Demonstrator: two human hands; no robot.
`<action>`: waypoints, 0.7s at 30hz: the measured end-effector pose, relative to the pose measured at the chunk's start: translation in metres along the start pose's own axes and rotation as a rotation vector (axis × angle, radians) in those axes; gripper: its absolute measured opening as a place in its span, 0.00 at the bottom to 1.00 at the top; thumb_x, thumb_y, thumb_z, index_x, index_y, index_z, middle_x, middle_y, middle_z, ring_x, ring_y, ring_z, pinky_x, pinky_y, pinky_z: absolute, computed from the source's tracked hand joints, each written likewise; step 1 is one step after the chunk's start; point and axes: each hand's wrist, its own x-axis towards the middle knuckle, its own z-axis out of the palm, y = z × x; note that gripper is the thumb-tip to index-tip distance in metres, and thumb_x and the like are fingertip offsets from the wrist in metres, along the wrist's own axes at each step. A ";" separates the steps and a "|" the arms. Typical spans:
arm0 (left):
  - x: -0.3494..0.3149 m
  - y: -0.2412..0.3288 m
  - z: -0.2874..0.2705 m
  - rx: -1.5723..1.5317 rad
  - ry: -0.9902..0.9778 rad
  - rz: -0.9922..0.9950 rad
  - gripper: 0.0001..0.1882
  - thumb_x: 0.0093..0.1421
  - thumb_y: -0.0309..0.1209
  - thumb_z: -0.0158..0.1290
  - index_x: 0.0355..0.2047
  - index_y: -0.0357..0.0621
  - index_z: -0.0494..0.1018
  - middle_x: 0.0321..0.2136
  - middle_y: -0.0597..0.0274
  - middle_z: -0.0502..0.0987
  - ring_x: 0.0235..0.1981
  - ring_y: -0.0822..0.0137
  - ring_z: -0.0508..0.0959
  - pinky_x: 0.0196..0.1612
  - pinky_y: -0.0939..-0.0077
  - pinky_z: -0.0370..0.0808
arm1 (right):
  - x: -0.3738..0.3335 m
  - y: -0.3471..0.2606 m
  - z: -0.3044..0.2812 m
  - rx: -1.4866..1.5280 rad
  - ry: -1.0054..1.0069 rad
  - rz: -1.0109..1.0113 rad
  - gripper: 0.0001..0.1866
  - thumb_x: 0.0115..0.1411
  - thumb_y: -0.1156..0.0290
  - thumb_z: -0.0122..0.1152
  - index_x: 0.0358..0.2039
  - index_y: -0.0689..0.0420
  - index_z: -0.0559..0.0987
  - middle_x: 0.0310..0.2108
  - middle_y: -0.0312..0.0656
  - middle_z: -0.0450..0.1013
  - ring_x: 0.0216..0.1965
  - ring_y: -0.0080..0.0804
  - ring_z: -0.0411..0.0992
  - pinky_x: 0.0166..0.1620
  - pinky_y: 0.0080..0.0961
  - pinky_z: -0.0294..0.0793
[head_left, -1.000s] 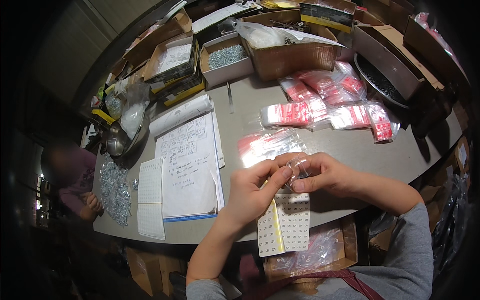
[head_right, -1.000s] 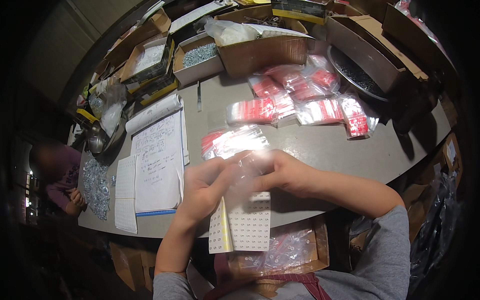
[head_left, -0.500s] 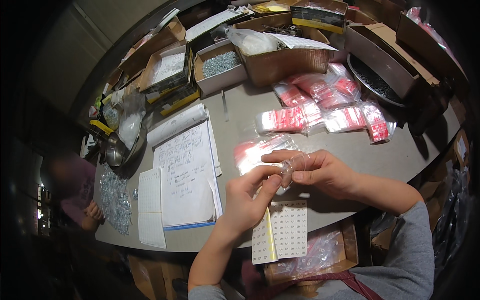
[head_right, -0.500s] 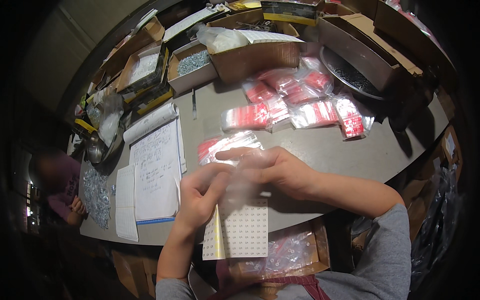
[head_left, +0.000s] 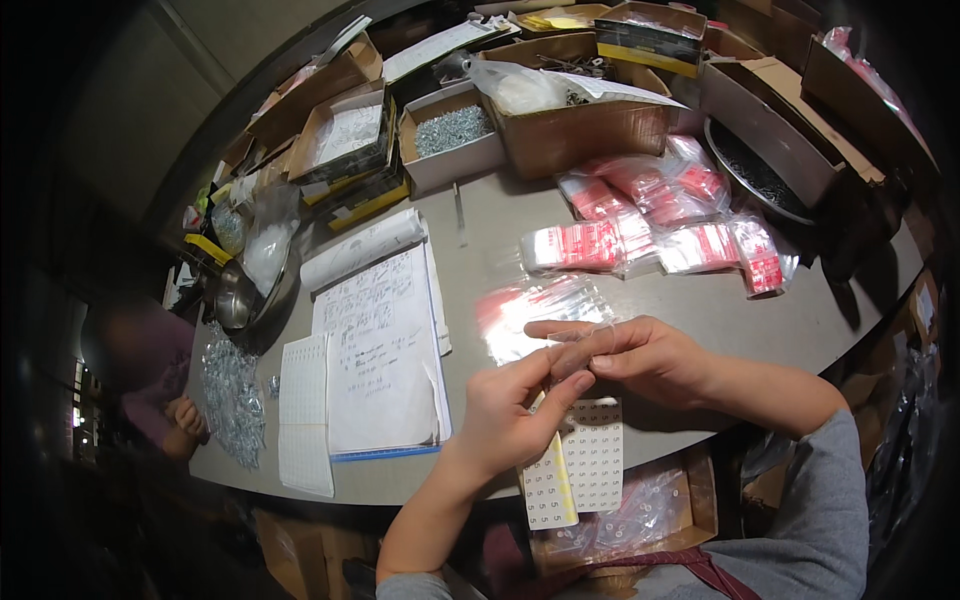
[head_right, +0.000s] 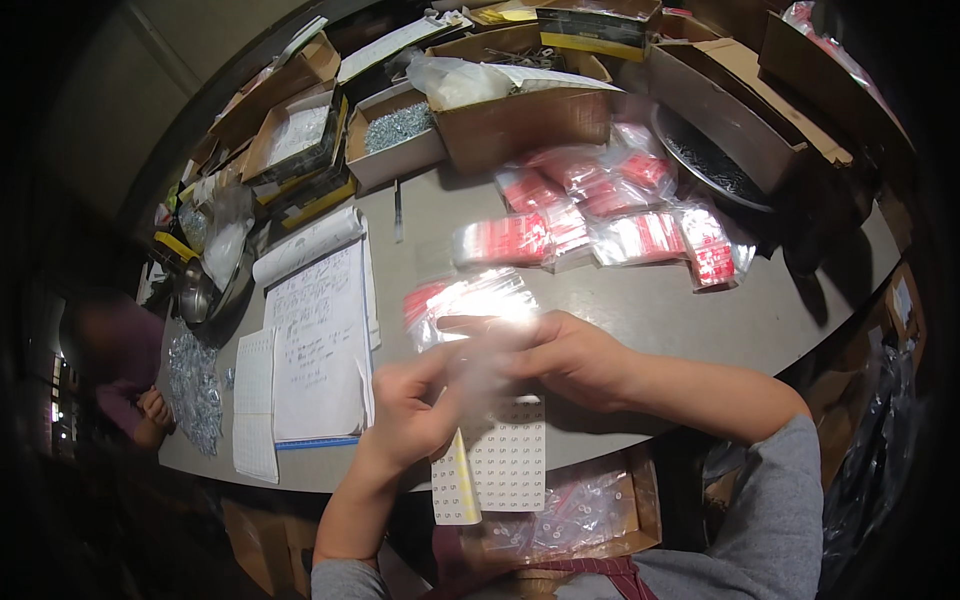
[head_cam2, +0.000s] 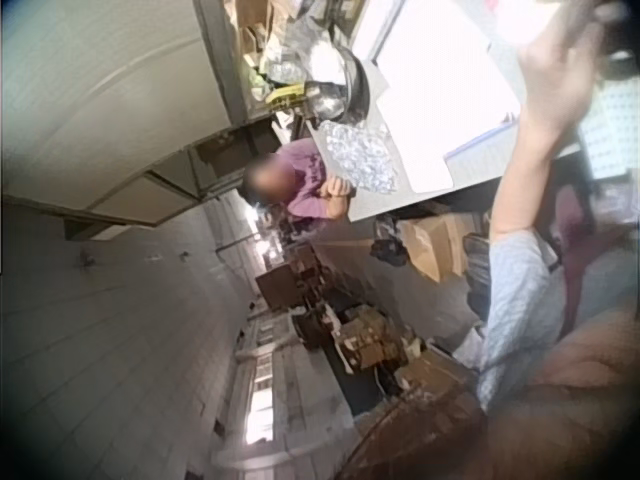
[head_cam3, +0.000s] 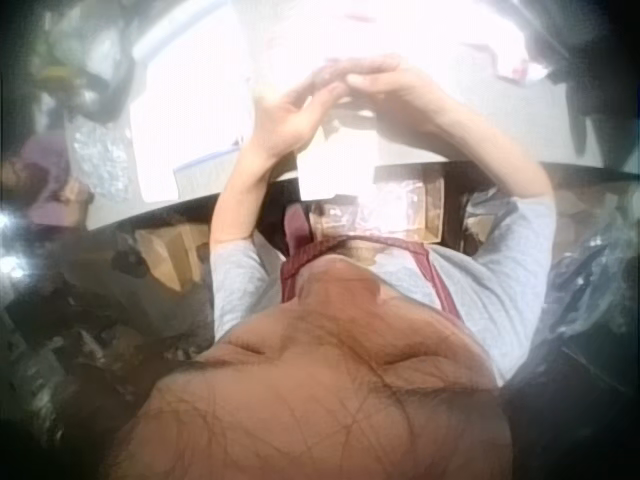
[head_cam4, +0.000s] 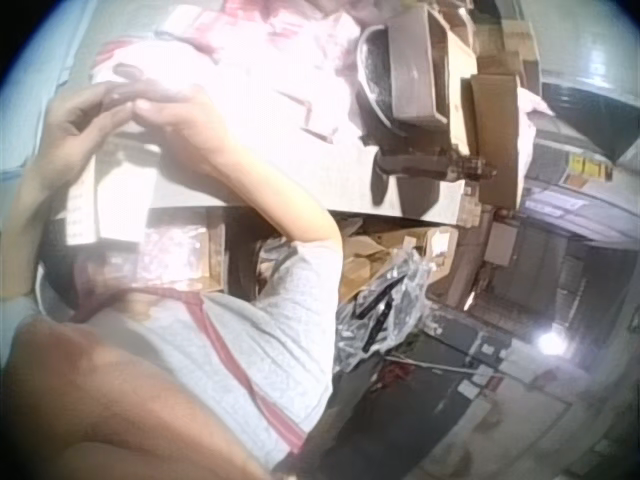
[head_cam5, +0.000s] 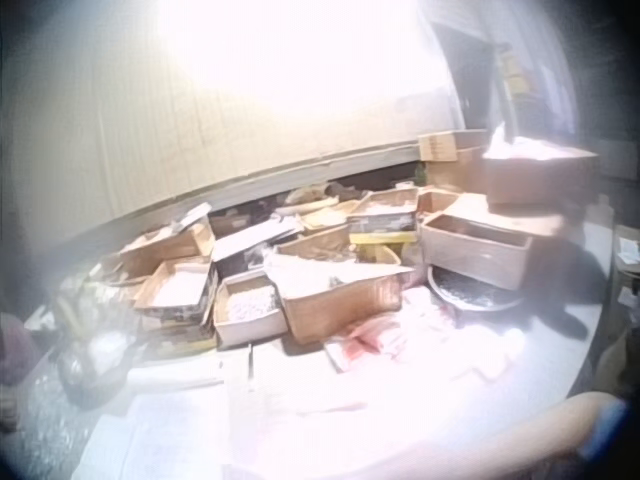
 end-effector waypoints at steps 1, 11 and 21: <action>0.000 0.001 0.000 0.022 -0.004 0.009 0.11 0.61 0.29 0.64 0.42 0.35 0.82 0.19 0.58 0.77 0.19 0.73 0.75 0.24 0.76 0.71 | 0.000 0.001 -0.001 0.033 0.018 0.015 0.19 0.66 0.66 0.59 0.51 0.66 0.82 0.73 0.56 0.54 0.73 0.46 0.54 0.71 0.45 0.54; -0.005 -0.012 0.007 -0.022 0.003 0.003 0.08 0.64 0.29 0.61 0.34 0.36 0.83 0.18 0.51 0.78 0.17 0.60 0.77 0.22 0.69 0.71 | 0.000 0.012 -0.010 0.279 0.052 0.169 0.25 0.66 0.65 0.59 0.58 0.67 0.75 0.74 0.52 0.51 0.73 0.44 0.54 0.73 0.43 0.51; -0.006 -0.018 0.009 -0.092 -0.004 0.048 0.09 0.65 0.29 0.59 0.32 0.36 0.84 0.19 0.51 0.79 0.17 0.62 0.78 0.22 0.70 0.71 | -0.002 0.024 -0.019 0.379 -0.019 0.176 0.28 0.68 0.62 0.56 0.63 0.65 0.71 0.77 0.50 0.43 0.75 0.45 0.48 0.75 0.48 0.44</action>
